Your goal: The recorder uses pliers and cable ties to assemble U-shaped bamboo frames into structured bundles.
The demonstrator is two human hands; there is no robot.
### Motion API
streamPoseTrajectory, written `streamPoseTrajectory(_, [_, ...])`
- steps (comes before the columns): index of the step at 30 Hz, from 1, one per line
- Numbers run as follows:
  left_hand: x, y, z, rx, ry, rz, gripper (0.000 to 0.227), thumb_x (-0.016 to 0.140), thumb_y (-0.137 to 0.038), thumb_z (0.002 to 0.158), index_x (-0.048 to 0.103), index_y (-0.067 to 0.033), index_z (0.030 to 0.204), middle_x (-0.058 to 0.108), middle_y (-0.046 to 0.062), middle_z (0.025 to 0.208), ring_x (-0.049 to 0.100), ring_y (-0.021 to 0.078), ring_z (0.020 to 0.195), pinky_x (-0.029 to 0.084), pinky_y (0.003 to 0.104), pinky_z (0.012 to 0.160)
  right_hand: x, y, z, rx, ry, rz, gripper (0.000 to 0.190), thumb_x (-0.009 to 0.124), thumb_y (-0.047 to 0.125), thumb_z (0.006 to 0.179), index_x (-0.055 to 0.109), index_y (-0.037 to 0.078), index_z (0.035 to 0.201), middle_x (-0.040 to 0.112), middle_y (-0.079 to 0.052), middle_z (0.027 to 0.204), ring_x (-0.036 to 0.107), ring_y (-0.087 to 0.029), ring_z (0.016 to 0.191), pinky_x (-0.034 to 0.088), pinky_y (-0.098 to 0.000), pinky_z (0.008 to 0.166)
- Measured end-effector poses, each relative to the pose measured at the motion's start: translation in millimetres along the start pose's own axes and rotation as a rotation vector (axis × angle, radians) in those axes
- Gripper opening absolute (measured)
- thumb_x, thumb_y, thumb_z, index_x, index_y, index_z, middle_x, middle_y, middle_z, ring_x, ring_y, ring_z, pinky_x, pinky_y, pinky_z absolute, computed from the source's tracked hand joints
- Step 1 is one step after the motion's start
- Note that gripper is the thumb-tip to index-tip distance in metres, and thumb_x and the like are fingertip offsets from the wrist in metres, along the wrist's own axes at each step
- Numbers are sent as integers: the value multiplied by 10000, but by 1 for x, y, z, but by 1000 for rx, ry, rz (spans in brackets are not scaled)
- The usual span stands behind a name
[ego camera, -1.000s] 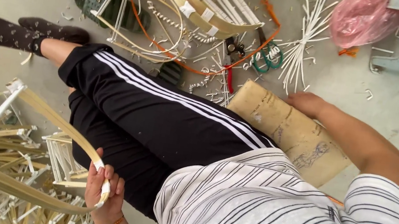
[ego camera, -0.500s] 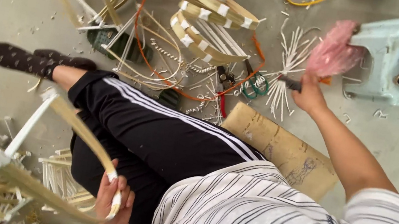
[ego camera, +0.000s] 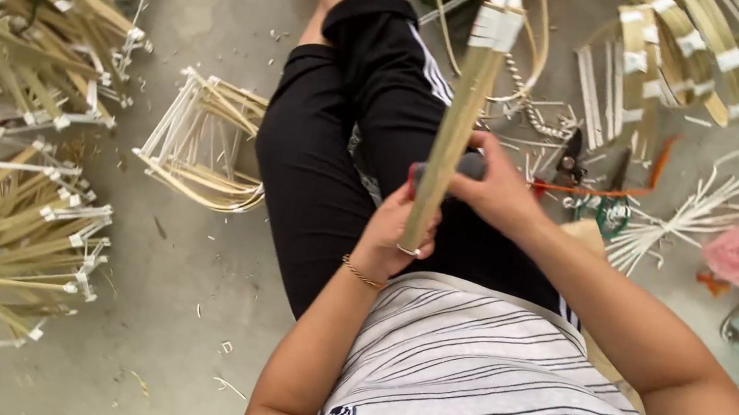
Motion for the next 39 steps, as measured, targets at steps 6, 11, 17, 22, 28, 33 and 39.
streamPoseTrajectory(6, [-19, -17, -35, 15, 94, -107, 482, 486, -42, 1037, 489, -116, 1514, 553, -7, 683, 513, 73, 478, 459, 255, 402, -13, 92, 74, -293, -203, -154, 426, 808, 301, 917, 618, 12, 1167, 718, -140, 1049, 712, -232, 932, 578, -370, 802])
streamPoseTrajectory(11, [-32, -32, -44, 14, 67, -197, 463, 468, -52, 1036, 428, -94, 1495, 571, 7, 702, 477, 76, 445, 437, 270, 388, 62, 47, 51, -594, -55, -480, 502, 872, 176, 829, 650, -45, 1220, 673, -226, 1198, 634, -343, 1125, 507, -450, 917])
streamPoseTrajectory(17, [-51, -18, -55, 29, 153, -255, 506, 488, -58, 1064, 426, -113, 1564, 547, -15, 684, 465, 73, 461, 441, 262, 415, 46, 111, 64, -345, -147, -212, 436, 760, 277, 956, 629, 54, 1307, 731, -115, 1224, 713, -228, 1096, 571, -389, 967])
streamPoseTrajectory(22, [-44, -44, -55, 54, 42, -236, 511, 497, -72, 1015, 413, -143, 1513, 580, -5, 710, 491, 90, 459, 431, 271, 385, 92, 108, 40, -936, 18, -602, 620, 829, 165, 741, 589, -61, 1267, 678, -267, 1183, 640, -401, 1104, 497, -465, 889])
streamPoseTrajectory(28, [-60, -31, -56, 108, 177, -190, 505, 552, -16, 1009, 473, -133, 1494, 555, -25, 699, 496, 54, 472, 472, 266, 413, 70, 96, 65, -487, -73, -280, 410, 812, 236, 952, 605, 42, 1248, 733, -82, 1061, 702, -184, 955, 568, -356, 863])
streamPoseTrajectory(33, [-58, -36, -63, 84, 44, -166, 513, 539, -49, 987, 453, -93, 1490, 605, -2, 745, 531, 75, 499, 443, 263, 395, 68, 61, 93, -268, 33, -513, 466, 889, 293, 845, 594, 7, 1065, 732, -115, 873, 735, -180, 803, 578, -394, 696])
streamPoseTrajectory(39, [-58, -49, -59, 199, 64, -155, 537, 522, -39, 972, 463, -143, 1495, 555, -10, 685, 487, 63, 462, 426, 222, 414, 93, 53, 60, -475, 170, -582, 417, 854, 268, 885, 701, 45, 1201, 760, -91, 983, 712, -172, 917, 553, -371, 823])
Point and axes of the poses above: each hand's wrist, its own z-axis towards the middle knuckle, its own x-axis out of the palm, y = z × x, the point moved 5 cm from there along z, towards the middle knuckle
